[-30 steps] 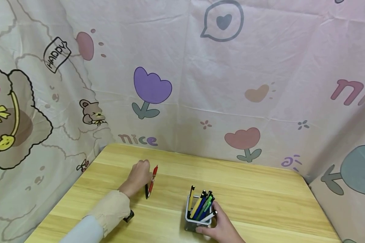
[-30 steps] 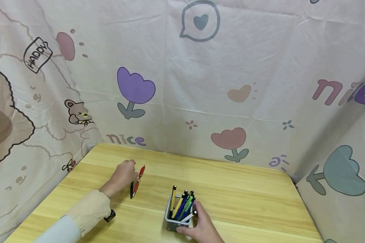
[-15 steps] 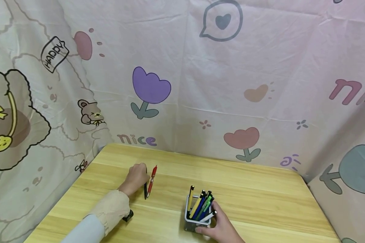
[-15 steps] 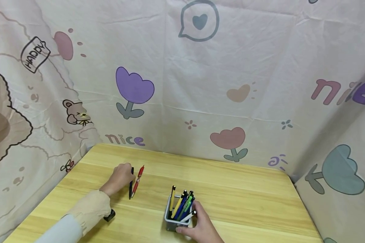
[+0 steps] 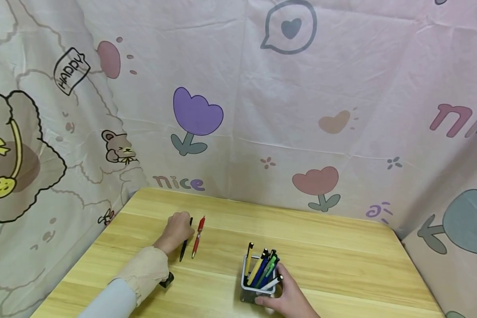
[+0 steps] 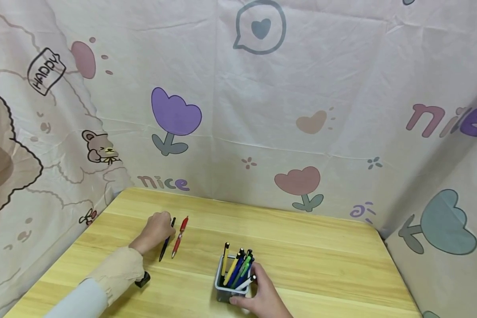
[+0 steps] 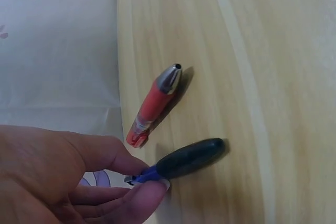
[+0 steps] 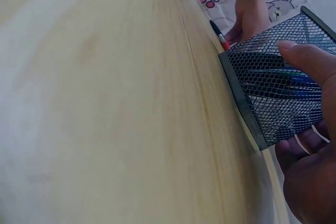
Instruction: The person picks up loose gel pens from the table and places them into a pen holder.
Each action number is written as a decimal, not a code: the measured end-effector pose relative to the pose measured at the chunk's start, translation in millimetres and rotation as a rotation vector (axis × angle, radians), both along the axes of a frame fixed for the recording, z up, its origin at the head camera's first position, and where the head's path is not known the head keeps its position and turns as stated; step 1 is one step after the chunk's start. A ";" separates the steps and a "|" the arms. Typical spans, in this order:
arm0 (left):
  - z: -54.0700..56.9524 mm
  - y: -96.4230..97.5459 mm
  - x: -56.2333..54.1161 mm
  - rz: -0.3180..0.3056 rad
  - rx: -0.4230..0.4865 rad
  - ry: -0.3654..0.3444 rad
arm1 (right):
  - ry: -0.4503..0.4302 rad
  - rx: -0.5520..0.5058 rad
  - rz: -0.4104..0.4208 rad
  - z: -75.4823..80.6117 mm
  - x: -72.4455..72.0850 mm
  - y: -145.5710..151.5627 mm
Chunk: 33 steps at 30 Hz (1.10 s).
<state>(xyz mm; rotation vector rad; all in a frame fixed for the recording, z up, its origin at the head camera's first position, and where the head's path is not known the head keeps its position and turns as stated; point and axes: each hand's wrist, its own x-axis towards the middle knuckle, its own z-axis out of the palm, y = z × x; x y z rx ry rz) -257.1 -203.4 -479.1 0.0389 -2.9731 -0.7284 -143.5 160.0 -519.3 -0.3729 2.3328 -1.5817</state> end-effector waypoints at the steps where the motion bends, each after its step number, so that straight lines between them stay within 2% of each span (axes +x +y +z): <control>1: 0.8 -0.3 0.2 -0.001 0.000 -0.001 | -0.001 -0.002 0.001 -0.4 -0.2 -0.1; 12: 9.7 -0.7 8.6 -0.034 0.028 0.009 | -0.014 -0.045 0.010 0.2 -0.1 0.3; 19: 21.8 7.6 16.1 -0.057 0.022 0.114 | -0.008 -0.051 0.012 -0.4 0.0 0.1; 23: 30.0 20.4 22.3 -0.074 0.099 0.131 | -0.010 -0.043 0.008 -2.3 -0.4 -0.1; 26: 37.1 30.4 27.2 -0.099 0.123 0.198 | -0.012 -0.037 0.004 -2.6 -0.4 -1.1; 30: 48.9 44.7 34.3 -0.139 0.093 0.340 | -0.010 -0.031 0.001 -2.4 -0.6 -1.6; 33: 57.8 55.7 41.9 -0.184 0.132 0.395 | -0.007 -0.036 0.006 -3.0 -0.3 -0.7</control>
